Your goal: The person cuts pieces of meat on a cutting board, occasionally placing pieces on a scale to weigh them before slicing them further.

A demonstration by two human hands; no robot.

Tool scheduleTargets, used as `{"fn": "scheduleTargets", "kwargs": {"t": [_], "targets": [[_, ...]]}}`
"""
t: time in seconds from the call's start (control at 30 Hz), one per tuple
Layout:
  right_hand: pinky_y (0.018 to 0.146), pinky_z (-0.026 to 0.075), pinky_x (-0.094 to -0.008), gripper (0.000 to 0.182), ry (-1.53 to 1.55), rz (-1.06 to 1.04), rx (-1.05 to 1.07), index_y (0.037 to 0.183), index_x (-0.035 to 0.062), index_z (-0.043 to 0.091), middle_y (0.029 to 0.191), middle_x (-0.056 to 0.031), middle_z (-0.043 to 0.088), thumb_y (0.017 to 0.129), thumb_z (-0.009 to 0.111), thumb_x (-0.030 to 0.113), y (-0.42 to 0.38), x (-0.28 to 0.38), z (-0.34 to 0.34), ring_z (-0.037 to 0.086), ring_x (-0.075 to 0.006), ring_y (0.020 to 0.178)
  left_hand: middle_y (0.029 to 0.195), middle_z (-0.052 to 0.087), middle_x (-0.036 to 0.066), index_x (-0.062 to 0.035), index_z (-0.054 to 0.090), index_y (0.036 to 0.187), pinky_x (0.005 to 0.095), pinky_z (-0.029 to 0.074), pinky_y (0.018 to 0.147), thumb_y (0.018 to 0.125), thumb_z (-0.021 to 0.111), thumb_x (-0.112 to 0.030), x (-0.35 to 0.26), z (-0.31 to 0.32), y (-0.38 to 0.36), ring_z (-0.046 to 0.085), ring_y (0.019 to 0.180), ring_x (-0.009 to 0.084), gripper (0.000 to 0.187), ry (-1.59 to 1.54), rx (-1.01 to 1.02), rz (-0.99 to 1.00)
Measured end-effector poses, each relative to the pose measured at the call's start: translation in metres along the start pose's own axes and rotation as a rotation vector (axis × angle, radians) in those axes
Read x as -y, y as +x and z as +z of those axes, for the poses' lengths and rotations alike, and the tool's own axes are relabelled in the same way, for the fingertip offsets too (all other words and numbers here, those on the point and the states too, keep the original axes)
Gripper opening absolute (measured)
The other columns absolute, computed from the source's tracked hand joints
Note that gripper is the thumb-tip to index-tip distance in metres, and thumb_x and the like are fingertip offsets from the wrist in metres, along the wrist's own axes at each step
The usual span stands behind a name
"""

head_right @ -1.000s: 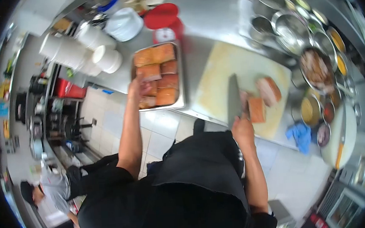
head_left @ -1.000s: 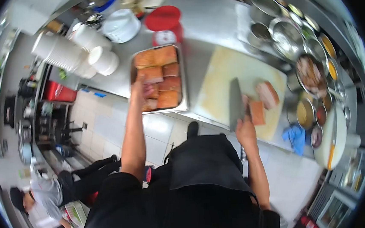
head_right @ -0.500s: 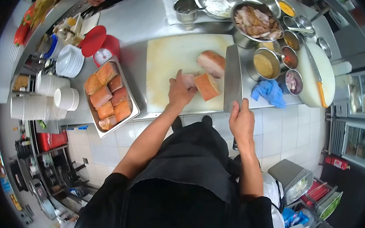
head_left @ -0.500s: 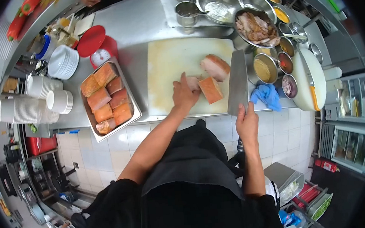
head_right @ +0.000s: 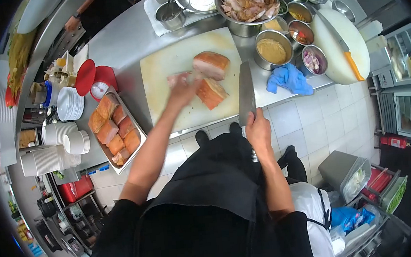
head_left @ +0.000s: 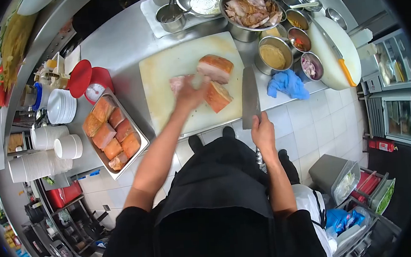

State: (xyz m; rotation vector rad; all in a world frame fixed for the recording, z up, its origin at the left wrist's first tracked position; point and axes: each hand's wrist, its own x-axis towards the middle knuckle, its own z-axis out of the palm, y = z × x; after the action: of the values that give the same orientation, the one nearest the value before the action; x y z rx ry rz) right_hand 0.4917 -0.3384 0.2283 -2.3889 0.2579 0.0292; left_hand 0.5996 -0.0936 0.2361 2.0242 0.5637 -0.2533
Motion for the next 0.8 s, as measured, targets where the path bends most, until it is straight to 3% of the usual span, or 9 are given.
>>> {"fn": "scheduleTargets", "kwargs": {"t": [0.07, 0.17, 0.27, 0.3, 0.4, 0.53, 0.63, 0.67, 0.8], "targets": [[0.057, 0.045, -0.0559, 0.023, 0.066, -0.050, -0.011, 0.100, -0.0045, 0.052, 0.067, -0.0281, 0.061, 0.094, 0.052, 0.018, 0.000, -0.007, 0.004, 0.060, -0.0489, 0.067, 0.109, 0.061, 0.021, -0.0064, 0.049, 0.121, 0.0377, 0.047, 0.092, 0.072, 0.074, -0.047, -0.007, 0.032, -0.021, 0.060, 0.109, 0.0298, 0.068, -0.043, 0.058, -0.060], [0.055, 0.044, -0.0553, 0.021, 0.039, -0.059, -0.035, 0.097, -0.0039, 0.051, 0.064, -0.0263, 0.060, 0.095, 0.051, 0.017, -0.003, -0.001, -0.004, 0.060, -0.0478, 0.064, 0.108, 0.061, 0.019, -0.0050, 0.049, 0.120, 0.0351, 0.049, 0.089, 0.072, 0.074, -0.039, -0.008, 0.040, -0.036, 0.061, 0.104, 0.0267, 0.064, 0.176, -0.103, 0.076], [0.051, 0.042, -0.0527, 0.021, 0.071, -0.026, 0.000, 0.096, -0.0034, 0.051, 0.059, -0.0245, 0.058, 0.095, 0.051, 0.017, -0.007, 0.020, -0.020, 0.059, -0.0455, 0.059, 0.106, 0.059, 0.010, -0.0037, 0.047, 0.120, 0.0334, 0.049, 0.087, 0.076, 0.063, -0.015, 0.038, 0.007, -0.024, 0.059, 0.098, 0.0207, 0.049, -0.293, 0.158, 0.125], [0.051, 0.042, -0.0527, 0.021, 0.085, -0.033, 0.015, 0.096, -0.0034, 0.051, 0.059, -0.0245, 0.058, 0.095, 0.051, 0.017, -0.009, 0.027, -0.021, 0.059, -0.0455, 0.059, 0.106, 0.059, 0.010, -0.0037, 0.047, 0.120, 0.0334, 0.049, 0.087, 0.076, 0.063, -0.015, 0.053, -0.008, -0.024, 0.059, 0.098, 0.0207, 0.049, -0.283, 0.140, 0.117], [0.048, 0.041, -0.0484, 0.020, 0.121, -0.024, 0.166, 0.095, -0.0027, 0.051, 0.055, -0.0222, 0.056, 0.094, 0.053, 0.017, -0.018, 0.056, -0.030, 0.059, -0.0428, 0.055, 0.111, 0.056, 0.010, -0.0046, 0.047, 0.121, 0.0333, 0.050, 0.087, 0.072, 0.053, -0.002, 0.085, -0.053, -0.036, 0.057, 0.101, 0.0205, 0.050, -0.879, 0.324, 0.022], [0.052, 0.045, -0.0510, 0.018, 0.090, -0.205, 0.346, 0.098, -0.0021, 0.050, 0.059, -0.0233, 0.058, 0.092, 0.053, 0.014, -0.035, 0.087, -0.012, 0.059, -0.0445, 0.059, 0.111, 0.055, 0.009, -0.0053, 0.046, 0.122, 0.0341, 0.049, 0.089, 0.074, 0.054, -0.005, 0.110, -0.082, -0.047, 0.056, 0.104, 0.0203, 0.049, -0.914, 0.236, 0.056], [0.059, 0.047, -0.0545, 0.018, -0.039, -0.373, 0.390, 0.102, -0.0003, 0.050, 0.065, -0.0242, 0.061, 0.091, 0.053, 0.014, -0.045, 0.112, 0.005, 0.061, -0.0447, 0.064, 0.114, 0.054, 0.016, -0.0049, 0.049, 0.120, 0.0431, 0.039, 0.097, 0.072, 0.059, -0.015, 0.123, -0.082, -0.056, 0.053, 0.109, 0.0322, 0.050, 0.348, -0.367, 0.556], [0.063, 0.048, -0.0559, 0.019, -0.100, -0.370, 0.461, 0.103, -0.0005, 0.048, 0.069, -0.0249, 0.062, 0.091, 0.053, 0.013, -0.046, 0.123, 0.005, 0.062, -0.0445, 0.067, 0.118, 0.052, 0.022, -0.0018, 0.049, 0.122, 0.0452, 0.038, 0.100, 0.070, 0.062, -0.014, 0.126, -0.086, -0.057, 0.049, 0.113, 0.0386, 0.055, 0.371, -0.402, 0.560], [0.062, 0.048, -0.0550, 0.019, -0.206, -0.396, 0.539, 0.103, -0.0031, 0.047, 0.067, -0.0246, 0.062, 0.090, 0.052, 0.011, -0.051, 0.144, 0.007, 0.062, -0.0446, 0.065, 0.118, 0.051, 0.020, -0.0032, 0.050, 0.118, 0.0449, 0.038, 0.099, 0.068, 0.063, -0.012, 0.130, -0.095, -0.056, 0.049, 0.113, 0.0382, 0.053, 0.110, -0.323, 0.590]]}}
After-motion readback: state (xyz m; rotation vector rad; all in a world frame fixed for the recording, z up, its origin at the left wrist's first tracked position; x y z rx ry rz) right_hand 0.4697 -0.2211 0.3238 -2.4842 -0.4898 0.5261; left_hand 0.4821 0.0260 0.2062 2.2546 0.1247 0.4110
